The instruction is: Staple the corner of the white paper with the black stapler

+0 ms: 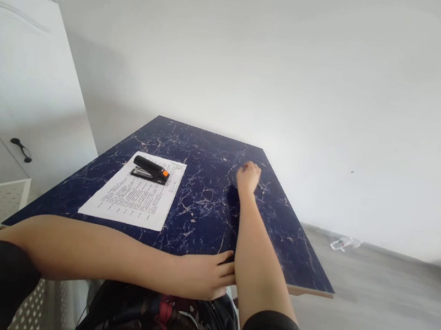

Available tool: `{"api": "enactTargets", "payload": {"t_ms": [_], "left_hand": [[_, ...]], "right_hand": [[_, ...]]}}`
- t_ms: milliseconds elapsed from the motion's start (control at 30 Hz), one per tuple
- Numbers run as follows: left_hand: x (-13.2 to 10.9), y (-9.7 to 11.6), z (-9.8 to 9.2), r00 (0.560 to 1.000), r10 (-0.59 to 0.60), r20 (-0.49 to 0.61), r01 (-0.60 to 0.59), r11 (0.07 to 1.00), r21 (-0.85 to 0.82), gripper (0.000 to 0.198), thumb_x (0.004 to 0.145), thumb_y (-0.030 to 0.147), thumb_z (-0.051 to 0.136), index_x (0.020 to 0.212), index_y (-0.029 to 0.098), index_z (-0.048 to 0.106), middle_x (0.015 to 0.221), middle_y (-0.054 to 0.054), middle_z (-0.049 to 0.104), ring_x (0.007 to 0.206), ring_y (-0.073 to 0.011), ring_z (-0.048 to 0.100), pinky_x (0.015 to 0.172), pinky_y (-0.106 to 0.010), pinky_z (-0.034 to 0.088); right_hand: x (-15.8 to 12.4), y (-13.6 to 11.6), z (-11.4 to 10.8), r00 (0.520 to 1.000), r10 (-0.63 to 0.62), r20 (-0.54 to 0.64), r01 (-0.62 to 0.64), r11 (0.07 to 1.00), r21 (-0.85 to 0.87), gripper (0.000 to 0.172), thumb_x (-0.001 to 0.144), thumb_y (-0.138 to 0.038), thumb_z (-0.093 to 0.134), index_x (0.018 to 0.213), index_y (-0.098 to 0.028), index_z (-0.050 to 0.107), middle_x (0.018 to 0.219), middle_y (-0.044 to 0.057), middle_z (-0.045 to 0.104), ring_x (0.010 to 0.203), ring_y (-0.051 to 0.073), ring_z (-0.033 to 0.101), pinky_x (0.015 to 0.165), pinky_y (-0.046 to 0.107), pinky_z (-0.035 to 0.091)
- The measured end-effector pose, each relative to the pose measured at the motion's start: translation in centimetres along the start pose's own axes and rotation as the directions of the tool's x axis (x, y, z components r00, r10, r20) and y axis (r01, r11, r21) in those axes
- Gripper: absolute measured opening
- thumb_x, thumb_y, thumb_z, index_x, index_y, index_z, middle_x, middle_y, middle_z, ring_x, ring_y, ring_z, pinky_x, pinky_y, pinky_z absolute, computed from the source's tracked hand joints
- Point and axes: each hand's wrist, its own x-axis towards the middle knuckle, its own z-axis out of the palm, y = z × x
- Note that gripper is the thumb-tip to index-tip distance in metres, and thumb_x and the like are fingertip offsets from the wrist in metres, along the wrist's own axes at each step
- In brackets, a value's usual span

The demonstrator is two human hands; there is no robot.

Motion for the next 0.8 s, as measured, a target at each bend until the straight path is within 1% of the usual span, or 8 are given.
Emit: {"api": "enactTargets", "payload": {"t_ms": [133,200,267,400,533,600,700,800], "left_hand": [[0.1,0.1,-0.1,1.0,0.007,0.029,-0.006,0.999,-0.032,0.029,0.095,0.024,0.058,0.089,0.03,0.086,0.14,-0.006,0.065,0.133,-0.0353,0.055,0.11,-0.054,0.044],[0.2,0.1,0.0,0.999,0.014,0.041,-0.012,0.999,-0.048,0.028,0.093,0.024,0.06,0.084,0.031,0.086,0.139,-0.006,0.066,0.132,-0.0363,0.055,0.11,-0.055,0.044],[0.1,0.1,0.2,0.999,0.016,0.028,-0.014,0.999,-0.05,0.026,0.092,0.023,0.062,0.084,0.029,0.086,0.14,-0.007,0.066,0.133,-0.0379,0.053,0.109,-0.056,0.043],[-0.1,0.2,0.7,1.0,0.023,-0.01,-0.024,0.999,-0.042,0.024,0.091,0.023,0.063,0.086,0.028,0.086,0.141,-0.009,0.065,0.135,-0.039,0.051,0.109,-0.057,0.043],[-0.2,0.3,1.0,1.0,0.022,-0.013,-0.023,0.999,-0.033,0.027,0.092,0.022,0.06,0.087,0.029,0.086,0.138,-0.009,0.067,0.129,-0.037,0.056,0.108,-0.058,0.043],[-0.3,0.4,1.1,0.999,0.023,-0.026,-0.023,0.999,-0.026,0.029,0.092,0.02,0.059,0.089,0.029,0.086,0.137,-0.009,0.067,0.126,-0.0359,0.057,0.107,-0.058,0.044],[-0.2,0.4,1.2,0.998,0.019,-0.052,-0.02,1.0,-0.013,0.031,0.093,0.018,0.056,0.093,0.028,0.086,0.137,-0.01,0.067,0.123,-0.0345,0.06,0.106,-0.057,0.046],[-0.1,0.5,1.4,0.997,-0.005,-0.074,0.005,1.0,0.001,0.032,0.094,0.017,0.054,0.099,0.025,0.085,0.136,-0.011,0.068,0.121,-0.0343,0.062,0.106,-0.057,0.046]], "right_hand": [[-0.6,5.2,-0.8,0.942,0.327,-0.078,-0.335,0.932,-0.139,0.035,0.086,-0.02,0.056,0.119,-0.017,0.068,0.135,0.023,0.055,0.129,0.04,0.046,0.1,0.054,0.044],[-0.7,5.9,-0.5,0.92,0.389,-0.048,-0.39,0.901,-0.187,0.038,0.086,-0.021,0.059,0.122,-0.017,0.069,0.138,0.023,0.055,0.13,0.041,0.046,0.102,0.057,0.043],[-0.5,5.9,0.0,0.929,0.369,0.007,-0.356,0.902,-0.243,0.035,0.085,-0.017,0.06,0.117,-0.016,0.074,0.134,0.022,0.06,0.129,0.04,0.048,0.104,0.055,0.043],[0.2,5.4,0.9,0.975,0.157,0.155,-0.106,0.95,-0.293,0.037,0.081,-0.004,0.058,0.11,-0.014,0.078,0.116,0.018,0.07,0.119,0.032,0.058,0.102,0.04,0.046],[0.0,2.9,1.9,0.974,-0.077,0.212,0.129,0.961,-0.243,0.048,0.084,-0.002,0.055,0.129,-0.014,0.071,0.122,0.017,0.069,0.111,0.027,0.065,0.098,0.033,0.048],[-0.4,0.9,2.7,0.945,-0.197,0.26,0.251,0.948,-0.195,0.047,0.087,-0.003,0.053,0.131,-0.014,0.069,0.12,0.016,0.07,0.111,0.026,0.065,0.1,0.034,0.047],[-1.1,-3.0,4.2,0.842,-0.39,0.374,0.441,0.895,-0.061,0.04,0.09,-0.005,0.053,0.123,-0.015,0.072,0.114,0.013,0.074,0.113,0.026,0.064,0.105,0.036,0.046],[-1.4,-7.3,5.9,0.777,-0.509,0.37,0.514,0.853,0.092,0.035,0.09,-0.006,0.055,0.119,-0.015,0.073,0.115,0.013,0.073,0.11,0.025,0.065,0.103,0.037,0.049]]}}
